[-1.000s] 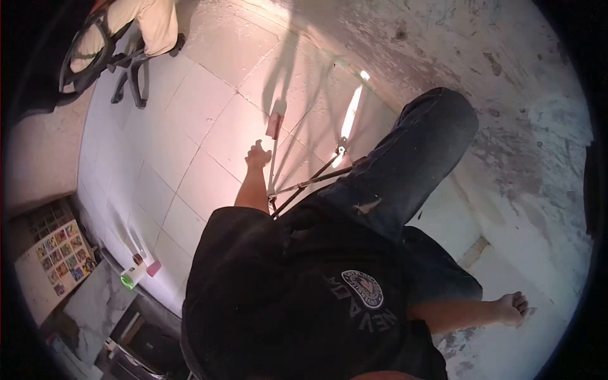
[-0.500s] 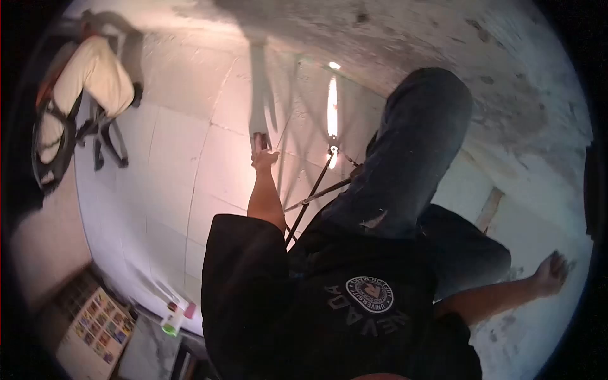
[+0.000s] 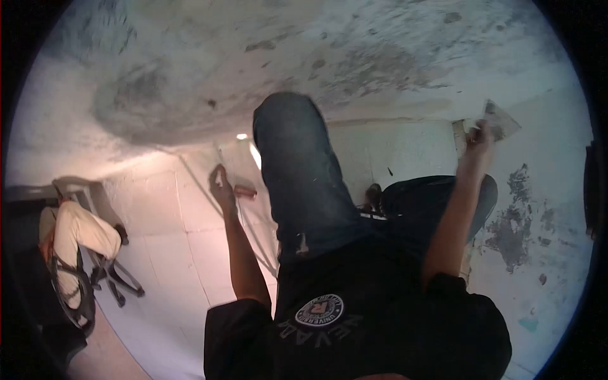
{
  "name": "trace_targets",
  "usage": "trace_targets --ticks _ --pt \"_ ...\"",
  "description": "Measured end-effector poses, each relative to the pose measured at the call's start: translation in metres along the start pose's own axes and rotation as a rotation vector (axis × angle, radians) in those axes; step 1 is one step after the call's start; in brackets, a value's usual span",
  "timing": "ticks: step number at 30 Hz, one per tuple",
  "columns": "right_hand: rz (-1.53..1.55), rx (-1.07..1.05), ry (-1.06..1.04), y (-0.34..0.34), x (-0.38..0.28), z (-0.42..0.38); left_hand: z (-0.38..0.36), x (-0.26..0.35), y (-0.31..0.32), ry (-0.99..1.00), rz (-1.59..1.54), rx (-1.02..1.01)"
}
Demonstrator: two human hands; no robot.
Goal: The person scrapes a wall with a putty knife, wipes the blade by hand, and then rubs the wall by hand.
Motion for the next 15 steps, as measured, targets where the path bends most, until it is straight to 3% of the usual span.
trace_targets --ticks 2,4,6,7,8,9,10,13,15 --pt "-0.026 0.005 -0.001 0.002 0.022 -0.005 0.008 0.140 0.014 0.166 -0.149 0.084" --pt "0.000 -0.039 -0.044 0.022 0.024 -0.030 -0.004 0.231 0.041 0.321 -0.469 -0.053" --pt "-0.011 -0.097 -0.019 0.039 0.020 -0.047 -0.057 0.322 0.083 0.208 -0.686 -0.295" --pt "0.007 -0.109 -0.024 0.042 0.024 -0.051 -0.073 0.352 0.096 0.418 -0.249 -0.542" --pt "0.062 -0.220 0.031 0.045 0.035 -0.054 -0.084 0.371 0.128 0.731 -0.392 -0.668" --pt "0.111 -0.328 0.082 0.048 0.039 -0.058 -0.108 0.380 0.161 0.682 -0.582 -0.745" --pt "0.069 -0.338 0.177 0.050 0.038 -0.070 -0.133 0.388 0.185 0.485 -0.714 -0.818" --pt "-0.030 -0.398 0.418 0.056 0.035 -0.115 -0.162 0.380 0.245 0.688 -0.561 -0.717" --pt "0.316 -0.312 0.710 0.045 0.066 -0.129 -0.171 0.360 0.272 -0.113 -0.527 -1.022"
Point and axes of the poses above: each hand's wrist, its own z-axis towards the middle knuckle, its own y-axis out of the palm, x = y × z, the point moved 3 cm from there along z, towards the middle knuckle, and after that the axes turned 8 degrees about y, right-handed, at the moved point
